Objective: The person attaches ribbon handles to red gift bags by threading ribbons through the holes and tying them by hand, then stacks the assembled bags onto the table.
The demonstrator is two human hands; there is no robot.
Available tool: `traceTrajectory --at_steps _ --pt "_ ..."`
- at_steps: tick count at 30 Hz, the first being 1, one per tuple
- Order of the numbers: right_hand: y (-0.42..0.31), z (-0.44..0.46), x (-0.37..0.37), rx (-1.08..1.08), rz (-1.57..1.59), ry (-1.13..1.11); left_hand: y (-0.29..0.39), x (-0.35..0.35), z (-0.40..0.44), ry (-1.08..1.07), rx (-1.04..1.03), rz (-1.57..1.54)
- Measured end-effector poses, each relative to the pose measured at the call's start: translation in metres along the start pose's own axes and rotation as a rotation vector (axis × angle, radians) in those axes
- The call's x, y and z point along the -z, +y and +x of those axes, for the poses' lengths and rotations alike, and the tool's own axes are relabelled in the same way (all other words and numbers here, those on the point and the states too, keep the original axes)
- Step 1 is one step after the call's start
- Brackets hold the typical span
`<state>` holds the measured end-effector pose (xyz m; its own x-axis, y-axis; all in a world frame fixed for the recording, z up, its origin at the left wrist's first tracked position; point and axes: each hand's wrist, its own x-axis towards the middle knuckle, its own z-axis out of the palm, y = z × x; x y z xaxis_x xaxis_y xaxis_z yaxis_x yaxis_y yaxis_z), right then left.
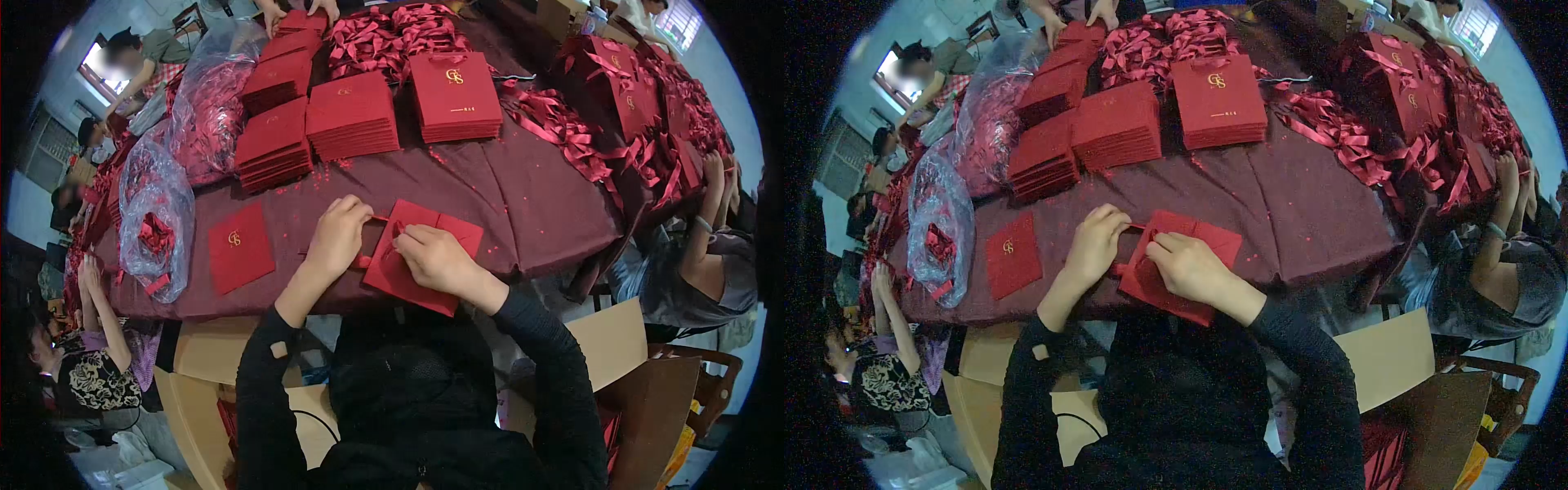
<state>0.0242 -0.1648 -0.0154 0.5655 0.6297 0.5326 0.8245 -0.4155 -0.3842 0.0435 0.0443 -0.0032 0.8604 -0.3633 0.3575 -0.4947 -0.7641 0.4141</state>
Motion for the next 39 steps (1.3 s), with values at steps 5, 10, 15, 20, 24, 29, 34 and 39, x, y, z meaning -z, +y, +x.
traceTrajectory --at_steps 5,10,15,20,24,29,34,39 --pt "-0.007 0.004 0.006 0.018 0.017 0.038 -0.013 0.000 0.015 0.091 -0.030 0.078" --pt "-0.014 -0.002 0.011 0.158 -0.187 -0.077 -0.015 -0.005 0.015 0.109 0.015 0.072" --pt "-0.064 -0.031 0.011 0.017 -0.577 -0.266 -0.004 0.005 0.006 0.230 0.066 0.173" --pt "-0.070 -0.004 0.063 0.047 -0.169 0.161 0.093 0.053 -0.017 0.966 -0.611 0.114" --pt "-0.064 0.044 0.102 -0.403 0.582 0.320 0.137 0.086 -0.035 0.384 -1.144 0.165" --pt "0.072 0.033 0.056 -0.477 -0.083 0.442 0.096 0.037 0.004 0.096 -0.426 0.153" --pt "0.209 0.014 0.109 -0.681 -0.572 0.689 0.055 -0.003 -0.006 0.021 -0.164 0.464" --pt "0.244 0.000 0.111 -0.681 -0.663 0.248 0.058 -0.007 -0.003 0.009 0.188 0.498"
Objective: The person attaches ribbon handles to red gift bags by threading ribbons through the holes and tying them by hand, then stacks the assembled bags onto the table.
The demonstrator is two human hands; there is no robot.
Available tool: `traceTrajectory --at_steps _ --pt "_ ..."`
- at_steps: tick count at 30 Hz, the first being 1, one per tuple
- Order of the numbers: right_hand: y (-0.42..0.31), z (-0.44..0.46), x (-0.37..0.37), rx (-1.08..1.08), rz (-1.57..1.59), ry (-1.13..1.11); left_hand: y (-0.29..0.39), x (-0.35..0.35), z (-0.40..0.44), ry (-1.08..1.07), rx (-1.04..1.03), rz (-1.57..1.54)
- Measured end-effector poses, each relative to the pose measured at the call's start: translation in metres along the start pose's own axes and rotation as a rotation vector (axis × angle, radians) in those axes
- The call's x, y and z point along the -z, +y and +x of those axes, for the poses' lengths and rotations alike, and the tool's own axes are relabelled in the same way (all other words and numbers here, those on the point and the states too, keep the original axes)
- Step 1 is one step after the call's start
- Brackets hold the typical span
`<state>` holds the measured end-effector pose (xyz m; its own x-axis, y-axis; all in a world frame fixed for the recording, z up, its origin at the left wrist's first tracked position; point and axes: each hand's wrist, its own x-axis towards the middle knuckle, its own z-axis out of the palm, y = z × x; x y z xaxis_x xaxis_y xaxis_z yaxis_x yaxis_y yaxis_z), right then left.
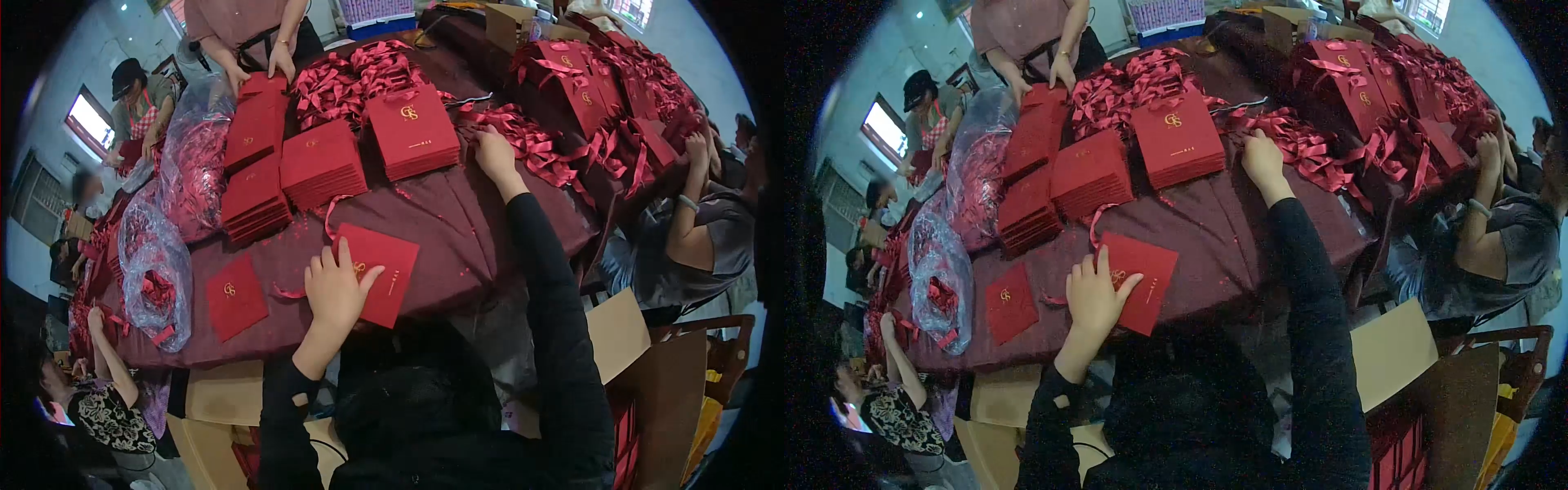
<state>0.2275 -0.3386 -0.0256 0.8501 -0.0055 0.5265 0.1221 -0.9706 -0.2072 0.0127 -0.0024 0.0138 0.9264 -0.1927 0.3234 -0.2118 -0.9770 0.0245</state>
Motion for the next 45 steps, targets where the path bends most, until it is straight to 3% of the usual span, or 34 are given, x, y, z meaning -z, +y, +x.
traceTrajectory --at_steps 2,4,5,7,8,10,11,13,18,20,23,28,33,37,45 --pt "0.004 -0.003 -0.001 -0.010 0.065 0.126 0.001 -0.001 -0.004 -0.097 0.113 -0.058" --pt "-0.005 -0.003 0.024 -0.116 0.369 0.368 0.000 -0.002 -0.006 0.194 0.013 -0.026" --pt "-0.027 -0.010 0.059 -0.228 0.612 0.418 0.002 -0.003 -0.007 0.189 0.015 -0.024" --pt "-0.066 -0.039 0.100 -0.114 1.032 0.238 0.013 -0.007 -0.019 0.341 0.130 -0.142" --pt "-0.087 -0.060 0.112 0.011 1.064 0.107 0.016 -0.009 -0.022 0.325 0.139 -0.137" --pt "-0.135 -0.104 0.128 0.193 1.016 -0.089 0.018 -0.013 -0.019 0.240 0.320 -0.373" --pt "-0.154 -0.123 0.131 0.217 1.019 -0.232 0.017 -0.015 -0.019 0.287 0.352 -0.432" --pt "-0.179 -0.148 0.118 0.326 1.114 -0.286 0.010 -0.023 -0.020 0.315 0.321 -0.476" --pt "-0.207 -0.162 0.084 0.307 1.123 -0.318 0.000 -0.015 -0.028 0.305 0.361 -0.734" --pt "-0.210 -0.162 0.080 0.264 1.116 -0.362 -0.011 -0.020 -0.031 0.149 0.455 -1.115" --pt "-0.210 -0.163 0.078 0.201 1.127 -0.391 -0.017 -0.025 -0.031 0.095 0.491 -1.302" --pt "-0.215 -0.166 0.077 0.071 1.108 -0.397 -0.016 -0.014 -0.029 0.050 0.568 -1.366" --pt "-0.227 -0.167 0.078 0.098 0.964 -0.336 -0.017 -0.017 -0.029 0.011 0.623 -1.378" --pt "-0.235 -0.168 0.070 0.166 0.818 -0.191 -0.013 -0.013 -0.027 0.049 0.554 -1.299" --pt "-0.243 -0.171 0.067 0.241 0.635 -0.118 -0.010 -0.014 -0.029 0.088 0.518 -1.280"
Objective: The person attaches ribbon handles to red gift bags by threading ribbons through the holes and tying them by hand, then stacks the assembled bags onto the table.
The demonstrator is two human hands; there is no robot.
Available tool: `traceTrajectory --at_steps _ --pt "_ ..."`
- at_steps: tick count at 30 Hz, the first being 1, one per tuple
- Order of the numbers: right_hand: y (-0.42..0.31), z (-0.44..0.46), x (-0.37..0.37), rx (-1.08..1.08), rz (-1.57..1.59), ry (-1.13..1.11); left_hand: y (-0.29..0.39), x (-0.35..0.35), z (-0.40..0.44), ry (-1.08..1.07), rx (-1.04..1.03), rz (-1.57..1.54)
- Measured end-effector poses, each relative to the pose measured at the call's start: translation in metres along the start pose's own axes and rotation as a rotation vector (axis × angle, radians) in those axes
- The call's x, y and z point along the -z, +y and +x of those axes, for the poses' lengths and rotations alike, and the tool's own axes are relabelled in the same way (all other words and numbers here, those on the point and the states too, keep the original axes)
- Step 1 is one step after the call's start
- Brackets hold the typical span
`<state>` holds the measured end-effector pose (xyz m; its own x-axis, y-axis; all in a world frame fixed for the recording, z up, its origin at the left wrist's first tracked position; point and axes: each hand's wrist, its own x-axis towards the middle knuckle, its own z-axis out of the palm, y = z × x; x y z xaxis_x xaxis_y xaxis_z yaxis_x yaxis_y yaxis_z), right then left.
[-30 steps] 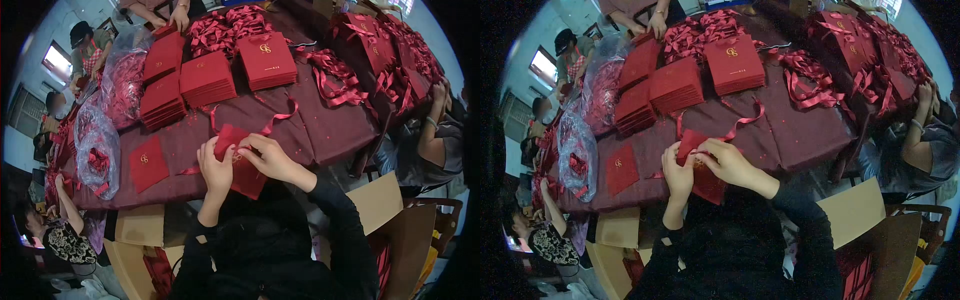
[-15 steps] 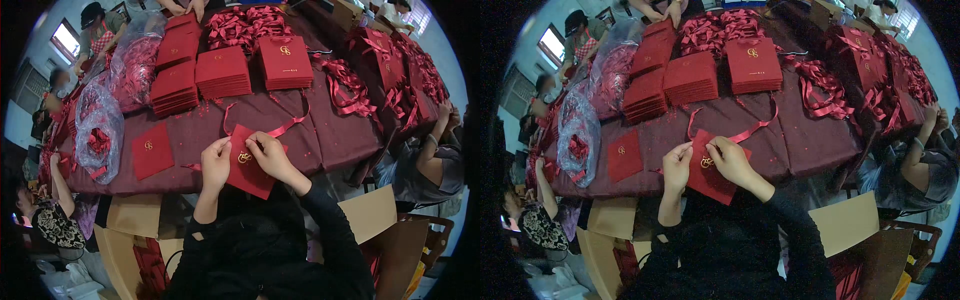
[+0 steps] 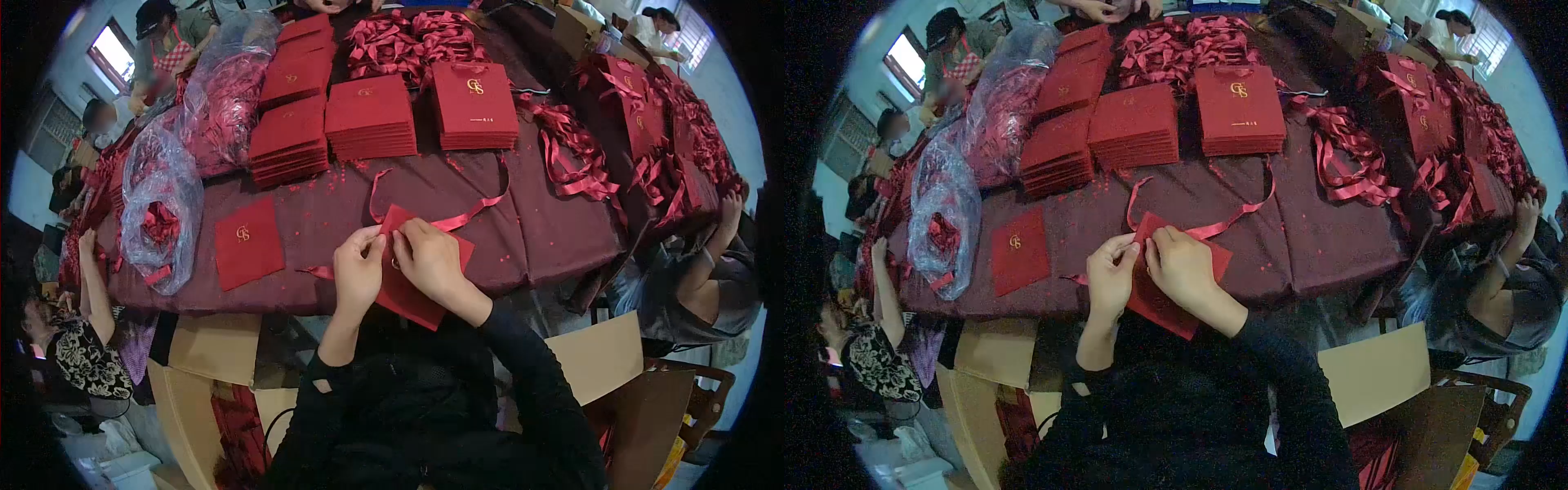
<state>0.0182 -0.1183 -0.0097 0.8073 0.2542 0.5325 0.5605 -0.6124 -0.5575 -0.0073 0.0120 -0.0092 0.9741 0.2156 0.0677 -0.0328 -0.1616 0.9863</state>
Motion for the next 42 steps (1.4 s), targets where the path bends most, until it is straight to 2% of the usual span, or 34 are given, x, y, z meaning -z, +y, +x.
traceTrajectory --at_steps 3,5,12,14,15,17,18,21,23,27,29,31,32,35,37,41,42 --pt "-0.002 0.000 -0.001 -0.010 -0.041 0.005 -0.004 -0.001 0.000 0.015 -0.003 0.062" --pt "-0.003 -0.002 -0.001 -0.034 -0.053 -0.011 -0.013 -0.004 0.001 0.015 -0.080 0.085" --pt "0.001 0.009 0.004 -0.082 -0.051 -0.097 0.002 -0.006 -0.003 -0.011 -0.115 0.215" --pt "0.003 0.011 0.006 -0.079 -0.044 -0.117 0.004 -0.004 -0.002 -0.030 -0.097 0.195" --pt "0.003 0.010 0.008 -0.010 -0.073 -0.089 0.004 -0.002 0.001 -0.026 -0.104 0.199" --pt "0.002 0.006 0.015 0.094 -0.137 -0.063 0.003 0.006 0.008 -0.162 0.114 -0.251" --pt "0.001 0.003 0.020 0.132 -0.171 -0.068 0.022 0.017 0.014 -0.319 0.366 -0.376" --pt "0.006 -0.001 0.026 0.079 -0.178 -0.059 0.027 0.012 0.022 -0.418 0.390 -0.303" --pt "0.012 -0.003 0.024 0.081 -0.157 -0.037 0.018 0.010 0.033 -0.585 0.308 -0.185" --pt "0.012 -0.002 0.027 0.084 -0.150 -0.043 0.026 0.011 0.037 -0.658 0.241 -0.029" --pt "0.009 -0.003 0.027 0.089 -0.160 -0.070 0.029 0.014 0.037 -0.638 0.211 0.004" --pt "0.007 -0.004 0.027 0.091 -0.185 -0.075 0.036 0.017 0.038 -0.645 0.128 0.226" --pt "0.007 -0.004 0.026 0.089 -0.183 -0.076 0.035 0.019 0.039 -0.645 0.131 0.227" --pt "0.011 -0.006 0.024 0.081 -0.265 -0.109 0.026 0.021 0.044 -0.554 -0.349 0.664" --pt "0.012 -0.005 0.021 0.086 -0.277 -0.114 0.030 0.022 0.043 -0.562 -0.297 0.709" --pt "0.013 -0.004 0.020 0.101 -0.295 -0.091 0.021 0.030 0.049 -0.556 -0.419 0.719" --pt "0.016 -0.004 0.019 0.090 -0.305 -0.086 0.021 0.037 0.056 -0.469 -0.448 0.752"
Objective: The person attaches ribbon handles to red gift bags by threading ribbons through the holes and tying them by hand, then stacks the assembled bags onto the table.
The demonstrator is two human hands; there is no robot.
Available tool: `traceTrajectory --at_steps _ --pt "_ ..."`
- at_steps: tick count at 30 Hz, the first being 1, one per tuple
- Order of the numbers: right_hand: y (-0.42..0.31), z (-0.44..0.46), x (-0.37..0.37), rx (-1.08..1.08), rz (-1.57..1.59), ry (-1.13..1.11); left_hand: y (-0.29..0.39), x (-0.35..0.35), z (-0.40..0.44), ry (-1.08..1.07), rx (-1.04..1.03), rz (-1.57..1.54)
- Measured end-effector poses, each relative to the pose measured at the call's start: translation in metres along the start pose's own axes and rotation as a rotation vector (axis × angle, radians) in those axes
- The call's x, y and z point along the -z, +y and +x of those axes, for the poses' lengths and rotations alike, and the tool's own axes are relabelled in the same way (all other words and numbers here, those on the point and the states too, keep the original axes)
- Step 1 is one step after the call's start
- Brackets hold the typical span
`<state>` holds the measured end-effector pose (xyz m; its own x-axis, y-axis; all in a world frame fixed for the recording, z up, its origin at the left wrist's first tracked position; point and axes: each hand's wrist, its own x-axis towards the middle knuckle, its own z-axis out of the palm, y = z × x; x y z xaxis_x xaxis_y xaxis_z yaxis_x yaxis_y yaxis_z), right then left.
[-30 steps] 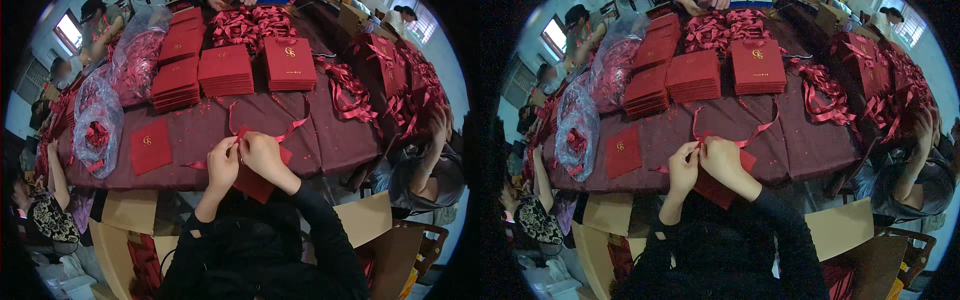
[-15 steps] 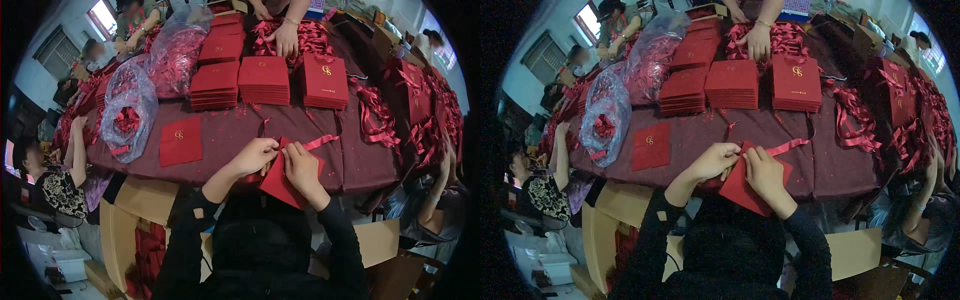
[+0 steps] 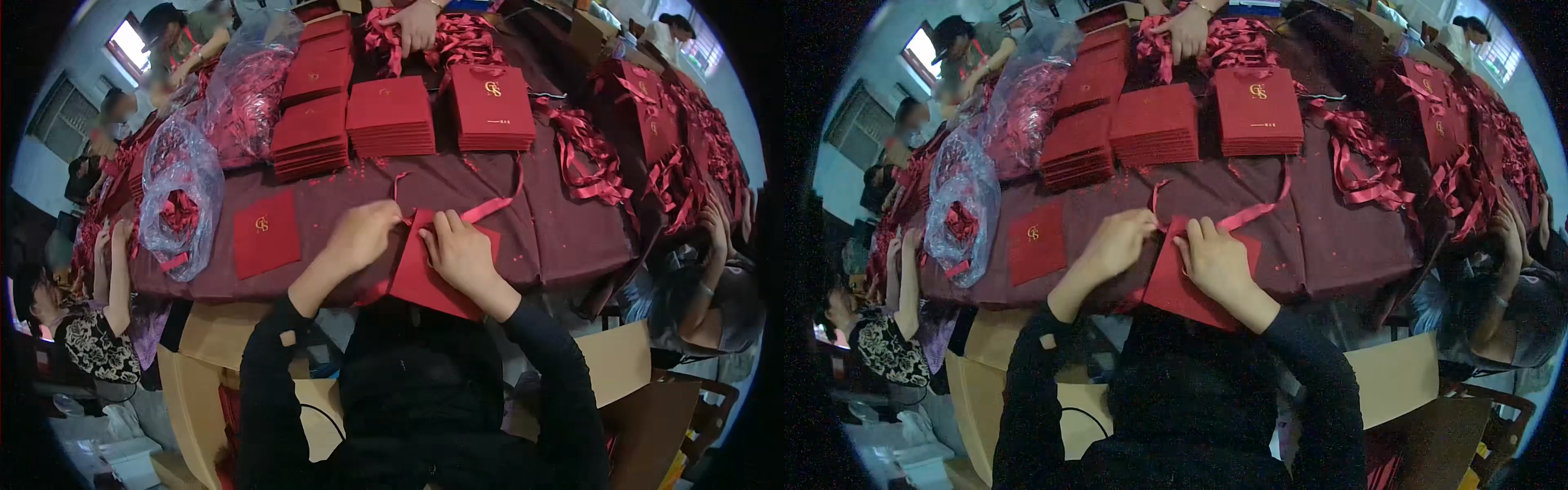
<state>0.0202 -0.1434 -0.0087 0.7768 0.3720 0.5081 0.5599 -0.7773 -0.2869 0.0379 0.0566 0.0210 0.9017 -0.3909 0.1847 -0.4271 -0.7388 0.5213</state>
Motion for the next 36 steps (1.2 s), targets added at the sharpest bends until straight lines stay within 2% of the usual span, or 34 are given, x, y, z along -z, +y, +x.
traceTrajectory --at_steps 2,6,8,11,15,17,19,21,22,24,26,29,31,36 --pt "0.003 0.000 -0.003 0.010 0.006 0.043 -0.023 0.018 0.001 0.077 0.093 -0.006" --pt "-0.001 0.001 -0.004 -0.018 -0.024 0.003 -0.041 0.021 -0.005 0.093 0.063 0.017" --pt "-0.003 0.002 -0.004 -0.008 -0.027 0.017 -0.048 0.018 0.001 0.170 0.020 0.118" --pt "-0.002 0.000 -0.006 -0.014 -0.056 0.007 -0.066 0.024 0.008 0.191 0.120 0.225" --pt "-0.004 -0.001 -0.006 -0.039 -0.063 -0.013 -0.060 0.022 -0.002 0.219 0.093 0.261" --pt "-0.002 0.000 -0.007 -0.026 -0.060 0.009 -0.027 0.021 -0.012 0.541 -0.058 0.340" --pt "-0.003 0.001 -0.008 -0.037 -0.050 0.008 0.021 0.012 -0.043 0.374 0.043 0.214" --pt "-0.001 0.001 -0.005 -0.047 -0.047 -0.001 0.059 0.000 -0.071 0.002 0.164 0.243" --pt "0.001 0.002 -0.002 -0.041 0.003 -0.011 0.058 -0.007 -0.070 -0.002 0.164 0.240" --pt "0.008 0.006 0.003 -0.007 0.105 -0.027 0.049 -0.023 -0.071 0.160 0.102 0.259" --pt "0.022 0.010 0.017 0.018 0.179 -0.093 0.036 -0.019 -0.056 0.196 0.140 0.232" --pt "0.038 0.006 0.055 0.080 -0.119 -0.150 0.027 -0.020 -0.046 0.197 0.145 0.206" --pt "0.054 -0.004 0.078 0.048 -0.259 -0.222 0.025 -0.023 -0.045 0.205 0.139 0.136" --pt "0.074 -0.027 0.131 -0.135 -0.254 -0.431 0.027 -0.028 -0.049 0.218 0.166 0.088"
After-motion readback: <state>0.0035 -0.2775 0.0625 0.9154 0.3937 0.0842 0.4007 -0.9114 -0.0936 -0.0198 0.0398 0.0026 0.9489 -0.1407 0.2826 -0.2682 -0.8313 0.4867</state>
